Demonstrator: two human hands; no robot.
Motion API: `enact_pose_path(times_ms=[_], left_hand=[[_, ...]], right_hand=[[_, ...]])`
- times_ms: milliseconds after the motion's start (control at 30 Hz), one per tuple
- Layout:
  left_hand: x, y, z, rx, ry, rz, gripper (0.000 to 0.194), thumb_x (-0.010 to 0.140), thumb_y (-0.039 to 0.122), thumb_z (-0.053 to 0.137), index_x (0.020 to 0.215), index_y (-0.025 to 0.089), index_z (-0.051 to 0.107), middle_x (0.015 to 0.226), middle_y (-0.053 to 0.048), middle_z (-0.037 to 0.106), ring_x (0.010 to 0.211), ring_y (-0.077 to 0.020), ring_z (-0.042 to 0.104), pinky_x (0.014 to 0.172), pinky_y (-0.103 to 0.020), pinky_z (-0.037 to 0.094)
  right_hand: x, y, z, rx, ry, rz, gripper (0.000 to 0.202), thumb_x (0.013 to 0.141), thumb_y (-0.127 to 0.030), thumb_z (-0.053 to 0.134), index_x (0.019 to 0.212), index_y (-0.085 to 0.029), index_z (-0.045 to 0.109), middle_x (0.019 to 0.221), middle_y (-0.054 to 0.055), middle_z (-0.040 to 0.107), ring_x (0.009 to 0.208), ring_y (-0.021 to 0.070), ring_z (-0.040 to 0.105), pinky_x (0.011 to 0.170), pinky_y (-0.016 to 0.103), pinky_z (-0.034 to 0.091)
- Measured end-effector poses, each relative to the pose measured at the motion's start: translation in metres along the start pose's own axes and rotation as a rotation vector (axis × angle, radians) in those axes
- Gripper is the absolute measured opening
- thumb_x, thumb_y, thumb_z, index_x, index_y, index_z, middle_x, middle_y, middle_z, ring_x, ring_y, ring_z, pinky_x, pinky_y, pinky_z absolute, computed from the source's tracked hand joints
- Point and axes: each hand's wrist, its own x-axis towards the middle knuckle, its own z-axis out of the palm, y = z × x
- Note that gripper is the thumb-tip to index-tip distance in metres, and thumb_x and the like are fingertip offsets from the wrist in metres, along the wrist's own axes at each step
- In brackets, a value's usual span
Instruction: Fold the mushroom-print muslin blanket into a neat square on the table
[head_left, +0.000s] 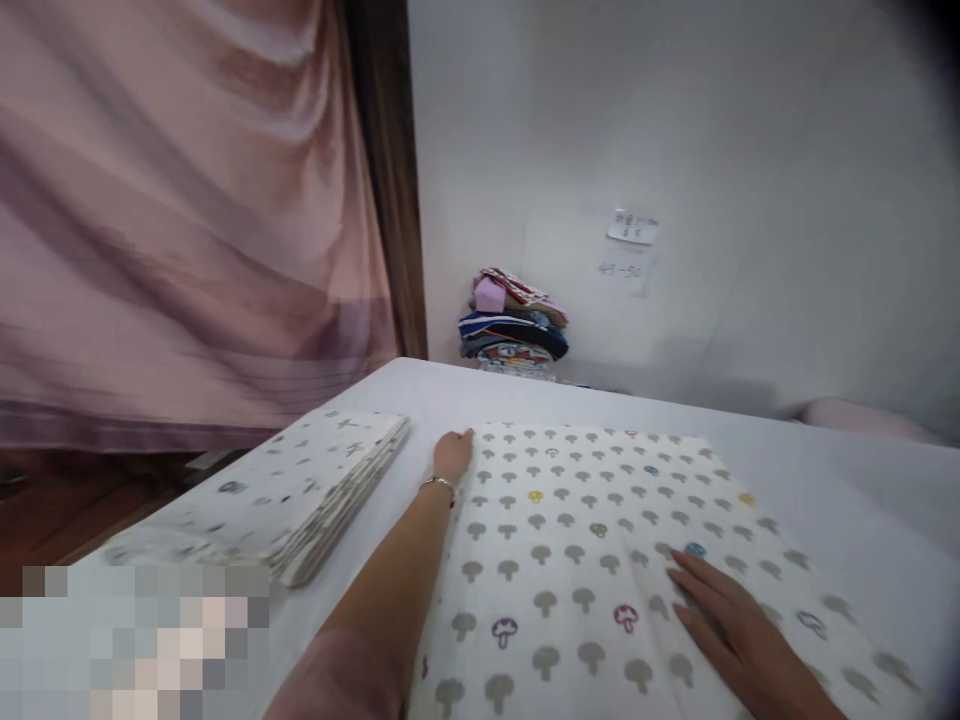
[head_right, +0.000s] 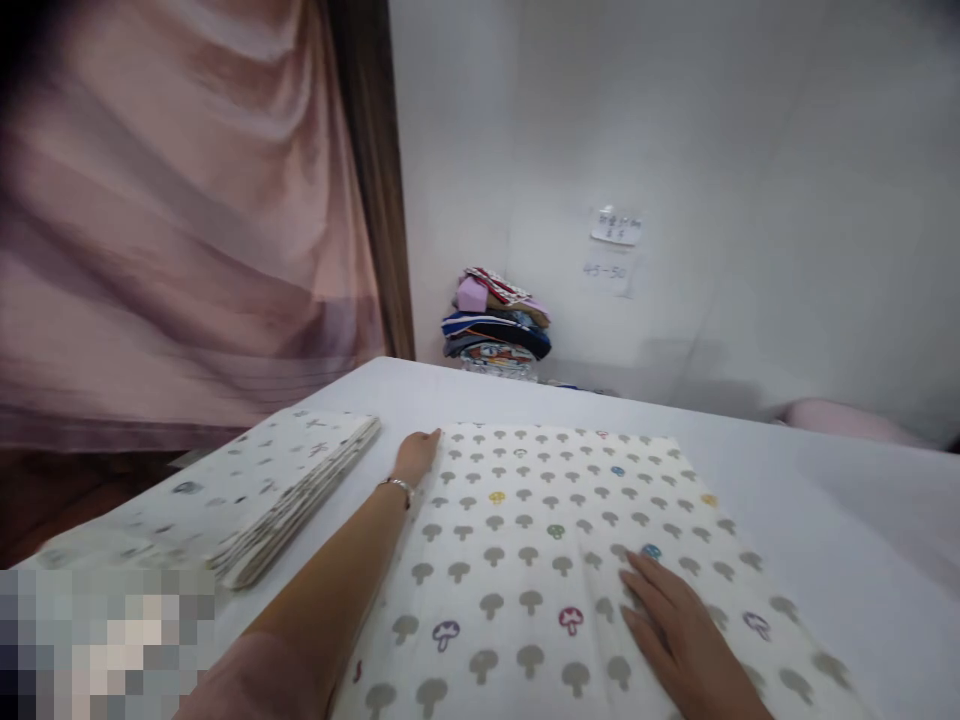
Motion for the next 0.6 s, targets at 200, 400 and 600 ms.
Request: enact_pose_path(times_ms=[200, 400, 600], left_hand=[[-0.001, 0.003, 0.005, -0.008, 0.083, 0.011, 0.044, 0.086, 0.041, 0.036, 0.113, 0.012, 0.057, 0.111, -0.017, 0.062, 0.104, -0.0281, 0.057, 0.082, -0.034, 0.043], [0.006, -0.004, 0.007, 0.001, 0.104, 0.056, 0.047, 0.084, 0.043, 0.037, 0.112, 0.012, 0.058, 0.106, -0.014, 0.066, 0.101, -0.0286, 0.059, 0.084, -0.035, 0.044], [0.008, -0.008, 0.005, -0.01, 0.104, 0.053, 0.05, 0.084, 0.048, 0.037, 0.111, 0.013, 0.059, 0.1, -0.013, 0.068, 0.097, -0.0277, 0.06, 0.081, -0.034, 0.045]], right_hand=[[0.009, -0.018, -0.026, 0.167, -0.128, 0.107, 0.047, 0.088, -0.05, 0.041, 0.127, -0.026, 0.052, 0.141, 0.005, 0.039, 0.131, 0.0264, 0.032, 0.106, 0.045, 0.032], [0.065, -0.007, -0.042, 0.305, -0.25, 0.192, 0.055, 0.087, -0.06, 0.034, 0.133, -0.032, 0.044, 0.148, 0.0, 0.026, 0.135, 0.024, 0.023, 0.107, 0.041, 0.03], [0.166, 0.004, -0.02, 0.067, -0.267, 0.093, 0.067, 0.089, -0.056, 0.024, 0.143, -0.017, 0.024, 0.152, 0.007, 0.01, 0.139, 0.0232, 0.003, 0.111, 0.043, 0.01]])
